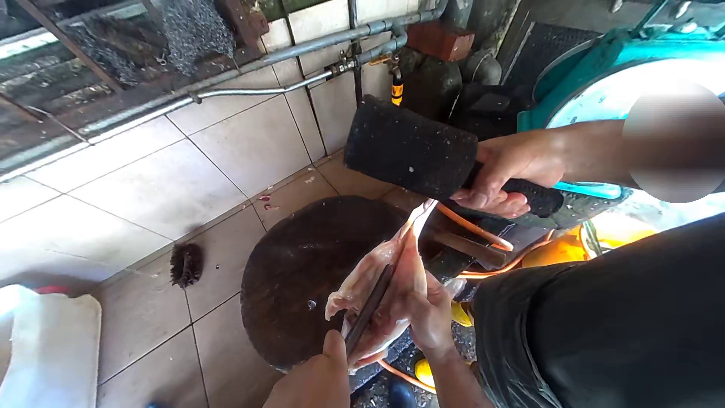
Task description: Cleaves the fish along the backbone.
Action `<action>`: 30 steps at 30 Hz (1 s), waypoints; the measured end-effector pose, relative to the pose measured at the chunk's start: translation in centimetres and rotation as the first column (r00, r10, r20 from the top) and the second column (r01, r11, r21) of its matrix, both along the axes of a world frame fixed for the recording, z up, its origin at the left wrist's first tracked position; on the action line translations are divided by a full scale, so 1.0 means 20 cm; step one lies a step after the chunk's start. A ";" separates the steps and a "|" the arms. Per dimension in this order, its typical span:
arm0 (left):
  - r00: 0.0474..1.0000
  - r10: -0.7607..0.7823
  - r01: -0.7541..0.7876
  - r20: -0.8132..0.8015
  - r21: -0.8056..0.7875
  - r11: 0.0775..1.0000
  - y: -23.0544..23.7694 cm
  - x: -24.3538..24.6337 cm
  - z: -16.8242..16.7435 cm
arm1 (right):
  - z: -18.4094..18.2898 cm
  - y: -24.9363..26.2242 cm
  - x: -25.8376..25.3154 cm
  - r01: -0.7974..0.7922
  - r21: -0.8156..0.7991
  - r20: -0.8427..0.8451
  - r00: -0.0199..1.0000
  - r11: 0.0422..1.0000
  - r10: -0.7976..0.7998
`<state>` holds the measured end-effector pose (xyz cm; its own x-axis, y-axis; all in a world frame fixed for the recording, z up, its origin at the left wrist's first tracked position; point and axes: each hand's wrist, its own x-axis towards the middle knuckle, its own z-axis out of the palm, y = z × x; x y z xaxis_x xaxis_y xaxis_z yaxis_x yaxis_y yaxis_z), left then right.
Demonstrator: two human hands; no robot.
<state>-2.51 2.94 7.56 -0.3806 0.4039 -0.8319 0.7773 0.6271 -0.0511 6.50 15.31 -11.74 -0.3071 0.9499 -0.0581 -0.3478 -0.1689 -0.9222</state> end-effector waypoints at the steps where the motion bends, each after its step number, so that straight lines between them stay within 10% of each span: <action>1: 1.000 0.009 -0.009 0.005 -0.007 1.000 0.01 0.00 0.01 | 0.00 0.00 0.00 -0.003 0.000 0.004 1.000 1.000 0.003; 30: 0.998 -0.043 0.044 0.037 -0.021 0.999 0.02 -0.04 0.07 | 0.00 -0.02 0.00 0.035 0.017 -0.023 0.999 0.999 -0.035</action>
<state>-3.27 3.33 8.93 -0.3319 0.4010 -0.8539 0.8054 0.5917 -0.0352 6.51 14.93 -11.67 -0.2748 0.9609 -0.0347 -0.3737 -0.1400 -0.9169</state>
